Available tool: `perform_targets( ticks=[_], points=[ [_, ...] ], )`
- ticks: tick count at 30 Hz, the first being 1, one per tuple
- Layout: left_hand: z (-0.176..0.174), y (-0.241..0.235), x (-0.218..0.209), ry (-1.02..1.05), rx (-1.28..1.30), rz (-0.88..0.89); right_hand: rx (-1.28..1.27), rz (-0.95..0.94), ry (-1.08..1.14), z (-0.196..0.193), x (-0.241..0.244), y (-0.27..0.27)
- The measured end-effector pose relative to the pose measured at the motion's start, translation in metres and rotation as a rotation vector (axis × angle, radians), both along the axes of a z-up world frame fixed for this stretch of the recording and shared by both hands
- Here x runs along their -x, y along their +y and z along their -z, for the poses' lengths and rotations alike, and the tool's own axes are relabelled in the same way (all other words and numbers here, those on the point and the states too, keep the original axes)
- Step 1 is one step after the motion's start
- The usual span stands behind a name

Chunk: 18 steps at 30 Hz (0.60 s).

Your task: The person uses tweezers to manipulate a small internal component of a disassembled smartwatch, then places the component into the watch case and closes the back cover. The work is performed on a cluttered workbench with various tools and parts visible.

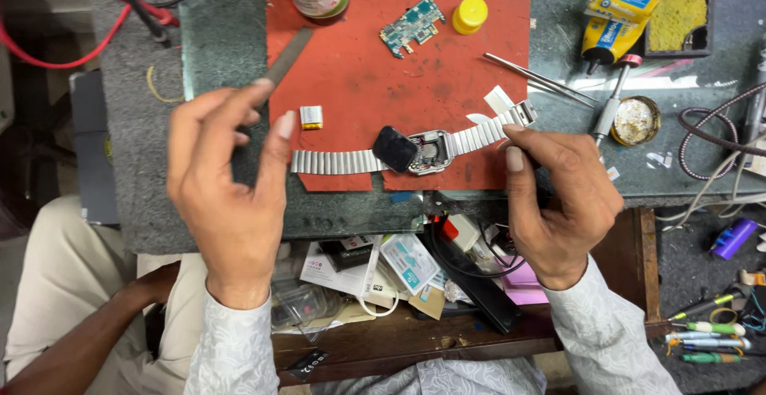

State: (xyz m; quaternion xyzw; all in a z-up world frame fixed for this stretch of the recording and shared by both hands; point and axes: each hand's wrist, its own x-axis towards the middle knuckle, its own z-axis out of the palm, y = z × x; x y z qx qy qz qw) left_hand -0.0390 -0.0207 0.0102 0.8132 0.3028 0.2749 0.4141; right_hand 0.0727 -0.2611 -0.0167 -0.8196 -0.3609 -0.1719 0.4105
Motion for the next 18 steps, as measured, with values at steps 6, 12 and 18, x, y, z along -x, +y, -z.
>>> perform_targets(
  ticks=[6,12,18],
  points=[
    [0.005,0.0,-0.003,0.078,-0.332,0.226,0.01,-0.022,-0.021,0.002,0.002,0.001],
    [-0.014,-0.004,-0.004,0.071,-0.093,0.201,-0.004,-0.027,-0.02,0.003,0.002,0.0],
    [-0.007,-0.027,0.009,-0.306,0.564,0.374,0.032,-0.059,0.0,-0.006,0.003,0.004]
  ],
)
